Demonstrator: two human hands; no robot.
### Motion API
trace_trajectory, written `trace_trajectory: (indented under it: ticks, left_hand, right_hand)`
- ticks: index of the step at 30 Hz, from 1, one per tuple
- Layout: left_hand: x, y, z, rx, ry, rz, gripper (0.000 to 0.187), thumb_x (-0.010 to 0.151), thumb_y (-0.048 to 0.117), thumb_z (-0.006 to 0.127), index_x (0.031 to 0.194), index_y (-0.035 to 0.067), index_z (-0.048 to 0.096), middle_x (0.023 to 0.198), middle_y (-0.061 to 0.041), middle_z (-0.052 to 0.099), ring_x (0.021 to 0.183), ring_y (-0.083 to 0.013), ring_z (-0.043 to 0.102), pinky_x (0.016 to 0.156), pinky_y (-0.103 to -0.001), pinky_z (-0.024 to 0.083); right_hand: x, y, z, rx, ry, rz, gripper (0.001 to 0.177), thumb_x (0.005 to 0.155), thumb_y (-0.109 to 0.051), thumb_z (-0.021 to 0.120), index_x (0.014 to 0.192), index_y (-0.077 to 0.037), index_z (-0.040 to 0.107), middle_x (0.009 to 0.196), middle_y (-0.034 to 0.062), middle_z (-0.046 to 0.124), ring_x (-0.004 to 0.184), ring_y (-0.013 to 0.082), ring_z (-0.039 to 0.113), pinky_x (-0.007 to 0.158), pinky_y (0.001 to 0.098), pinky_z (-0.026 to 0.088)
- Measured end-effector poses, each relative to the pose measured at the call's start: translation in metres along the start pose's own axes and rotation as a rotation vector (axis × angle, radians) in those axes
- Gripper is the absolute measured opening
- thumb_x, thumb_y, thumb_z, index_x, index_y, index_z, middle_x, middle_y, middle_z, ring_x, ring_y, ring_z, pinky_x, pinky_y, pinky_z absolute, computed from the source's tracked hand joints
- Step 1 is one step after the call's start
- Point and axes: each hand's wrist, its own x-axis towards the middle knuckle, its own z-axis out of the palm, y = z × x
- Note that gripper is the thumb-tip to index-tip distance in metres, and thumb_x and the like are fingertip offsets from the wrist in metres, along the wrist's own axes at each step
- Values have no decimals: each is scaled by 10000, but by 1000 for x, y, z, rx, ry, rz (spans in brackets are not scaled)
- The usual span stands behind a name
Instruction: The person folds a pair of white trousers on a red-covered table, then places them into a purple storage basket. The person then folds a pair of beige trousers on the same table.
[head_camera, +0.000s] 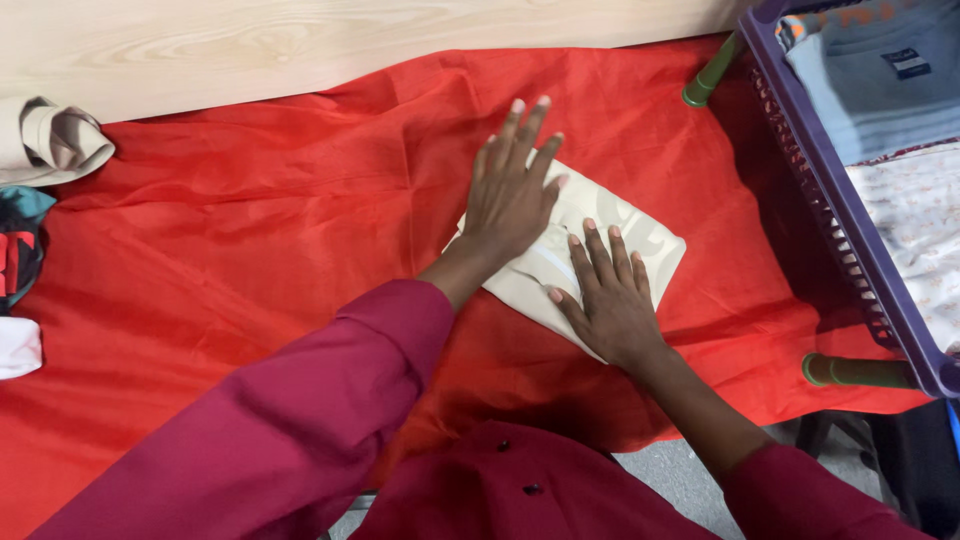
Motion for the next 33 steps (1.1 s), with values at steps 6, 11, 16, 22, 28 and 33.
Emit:
trace_trajectory:
  ticks: [6, 11, 16, 22, 28, 33]
  left_hand:
    - [-43, 8, 36, 82, -197, 83, 632, 1055, 559, 370, 1606, 249, 379, 1710, -9, 159, 1578, -248, 124, 1260, -536, 103]
    - [-50, 3, 31, 89, -130, 95, 565, 1078, 571, 385, 1598, 351, 403, 1729, 10, 189, 1603, -274, 110, 1267, -606, 94]
    - [-48, 11, 23, 129, -244, -16, 540, 998, 577, 424, 1510, 407, 447, 1670, 25, 218, 1541, -335, 49, 1092, -811, 39]
    - [-49, 4, 39, 86, -99, 37, 525, 1042, 579, 398, 1521, 384, 486, 1685, 13, 256, 1578, -307, 100, 1198, -726, 68]
    - [-57, 0, 39, 64, -87, 33, 520, 1071, 557, 369, 1523, 347, 516, 1706, -22, 232, 1588, -324, 115, 1216, -692, 87]
    - [-77, 8, 22, 57, -179, -122, 523, 1053, 537, 341, 1519, 345, 482, 1715, -78, 117, 1569, -375, 51, 1150, -734, 69]
  right_hand:
    - [-10, 0, 8, 4, 119, -26, 832, 1014, -598, 415, 1601, -31, 253, 1705, 132, 183, 1567, 391, 126, 1195, 635, 166]
    - [-9, -2, 10, 21, 141, -19, 760, 1013, -555, 452, 1589, -77, 324, 1694, 100, 235, 1560, 369, 173, 1201, 619, 182]
    - [-7, -3, 7, -12, 172, -51, 716, 989, -520, 483, 1560, -99, 393, 1681, 102, 256, 1545, 367, 190, 1191, 612, 194]
    - [8, 13, -10, 331, 75, 150, 445, 1086, -415, 397, 1392, -201, 640, 1624, -2, 454, 1531, 289, 326, 1255, 544, 224]
    - [58, 57, -29, 244, 83, 331, 499, 974, -424, 543, 1395, -168, 623, 1440, 45, 540, 1350, 246, 463, 1119, 530, 291]
    - [108, 95, -63, 593, -368, 305, 574, 935, -510, 610, 1359, -128, 669, 1323, 101, 675, 1214, 264, 646, 1036, 409, 505]
